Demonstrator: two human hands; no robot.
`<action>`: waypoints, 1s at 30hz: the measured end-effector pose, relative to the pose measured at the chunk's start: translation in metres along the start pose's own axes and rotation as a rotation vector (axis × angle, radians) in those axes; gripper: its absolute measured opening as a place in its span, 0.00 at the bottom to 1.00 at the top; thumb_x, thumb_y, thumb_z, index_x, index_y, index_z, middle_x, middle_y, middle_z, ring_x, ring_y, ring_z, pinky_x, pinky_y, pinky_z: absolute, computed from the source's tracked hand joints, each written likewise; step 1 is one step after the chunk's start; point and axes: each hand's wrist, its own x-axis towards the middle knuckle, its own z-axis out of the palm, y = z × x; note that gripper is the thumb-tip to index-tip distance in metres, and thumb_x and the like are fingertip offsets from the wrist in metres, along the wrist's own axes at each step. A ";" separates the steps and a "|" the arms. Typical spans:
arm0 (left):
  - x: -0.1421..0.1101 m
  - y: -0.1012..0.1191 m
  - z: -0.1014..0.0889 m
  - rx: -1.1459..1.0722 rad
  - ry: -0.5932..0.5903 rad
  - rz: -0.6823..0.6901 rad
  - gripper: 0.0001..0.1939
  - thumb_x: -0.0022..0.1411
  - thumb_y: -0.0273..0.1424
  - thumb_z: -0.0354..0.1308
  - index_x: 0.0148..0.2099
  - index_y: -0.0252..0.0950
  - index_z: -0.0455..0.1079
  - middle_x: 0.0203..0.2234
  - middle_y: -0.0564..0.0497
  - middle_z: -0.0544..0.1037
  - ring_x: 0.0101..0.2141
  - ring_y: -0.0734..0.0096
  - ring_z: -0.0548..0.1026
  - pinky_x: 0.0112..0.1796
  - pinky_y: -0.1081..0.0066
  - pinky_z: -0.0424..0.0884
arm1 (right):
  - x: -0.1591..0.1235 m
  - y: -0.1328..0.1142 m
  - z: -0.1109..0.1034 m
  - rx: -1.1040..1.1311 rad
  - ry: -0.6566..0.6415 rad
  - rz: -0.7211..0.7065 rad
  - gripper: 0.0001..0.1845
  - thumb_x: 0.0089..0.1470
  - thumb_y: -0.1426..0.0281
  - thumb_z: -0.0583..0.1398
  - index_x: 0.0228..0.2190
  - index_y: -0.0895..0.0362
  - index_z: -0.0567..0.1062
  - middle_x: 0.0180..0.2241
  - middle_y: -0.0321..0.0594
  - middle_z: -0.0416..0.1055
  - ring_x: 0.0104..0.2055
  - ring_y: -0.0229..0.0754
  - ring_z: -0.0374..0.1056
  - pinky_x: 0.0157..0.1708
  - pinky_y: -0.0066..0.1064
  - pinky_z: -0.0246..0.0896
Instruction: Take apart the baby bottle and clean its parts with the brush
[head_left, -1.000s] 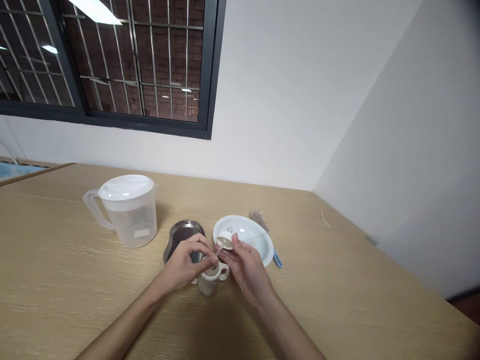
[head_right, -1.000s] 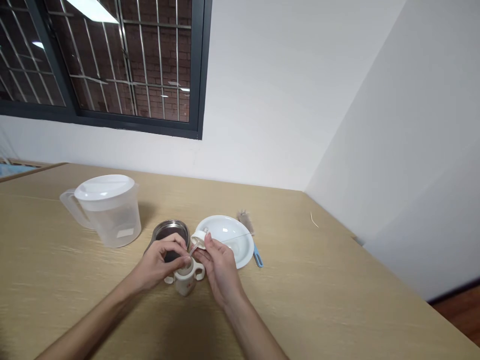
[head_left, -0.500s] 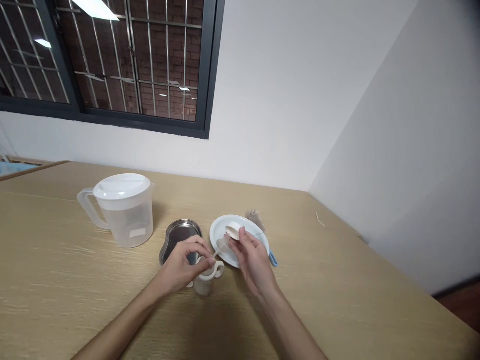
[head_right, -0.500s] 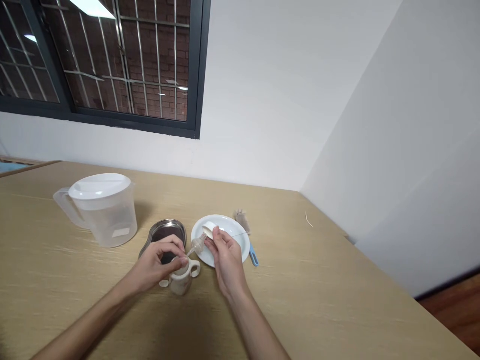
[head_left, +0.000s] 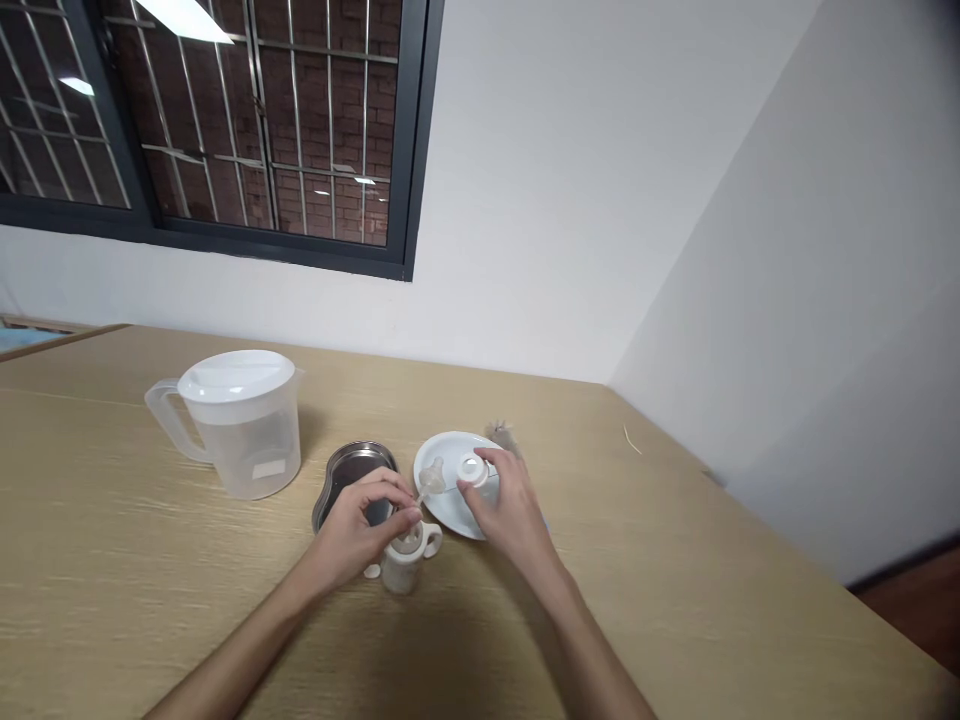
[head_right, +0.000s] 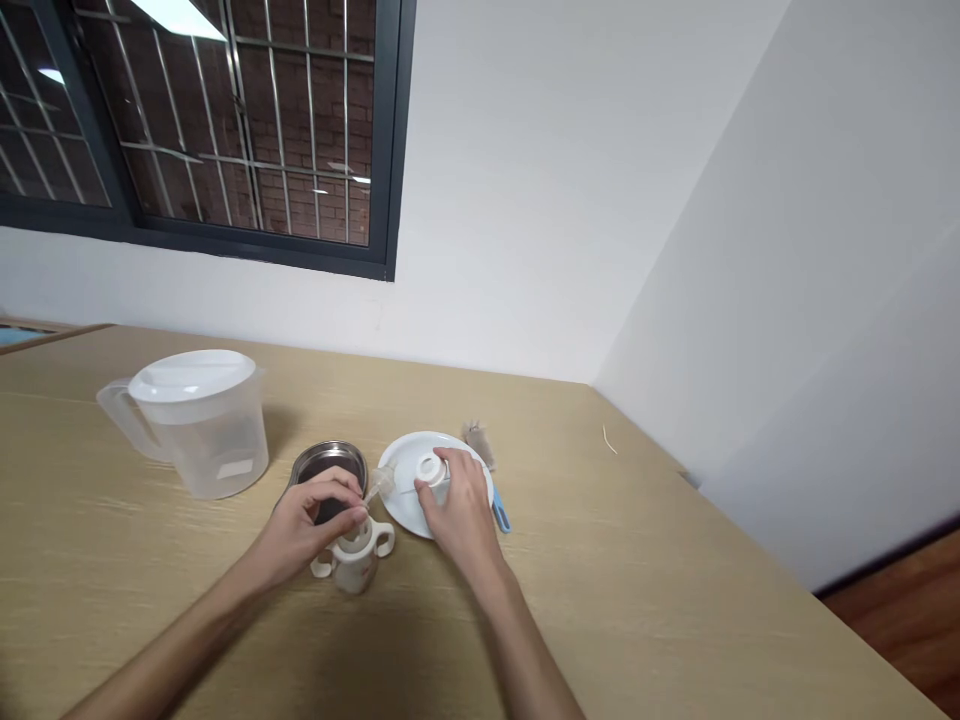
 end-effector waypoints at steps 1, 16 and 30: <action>0.000 0.000 0.000 0.003 0.008 0.003 0.09 0.62 0.37 0.61 0.33 0.37 0.76 0.36 0.49 0.75 0.41 0.69 0.73 0.45 0.70 0.65 | -0.002 -0.001 0.001 -0.079 -0.035 -0.005 0.18 0.54 0.64 0.59 0.46 0.56 0.70 0.49 0.47 0.70 0.53 0.51 0.63 0.55 0.46 0.55; 0.000 -0.002 0.000 0.003 0.023 0.013 0.10 0.63 0.37 0.60 0.35 0.36 0.76 0.39 0.46 0.75 0.43 0.65 0.72 0.47 0.66 0.66 | -0.012 0.002 -0.003 -0.365 -0.221 0.019 0.16 0.53 0.58 0.61 0.40 0.55 0.77 0.47 0.50 0.67 0.50 0.59 0.60 0.46 0.50 0.51; -0.001 0.002 0.001 0.062 0.005 0.024 0.11 0.65 0.37 0.57 0.36 0.36 0.76 0.40 0.47 0.75 0.43 0.66 0.72 0.47 0.68 0.66 | -0.010 -0.035 -0.010 -0.014 0.045 -0.332 0.11 0.61 0.66 0.57 0.45 0.49 0.76 0.42 0.41 0.73 0.47 0.46 0.67 0.49 0.42 0.51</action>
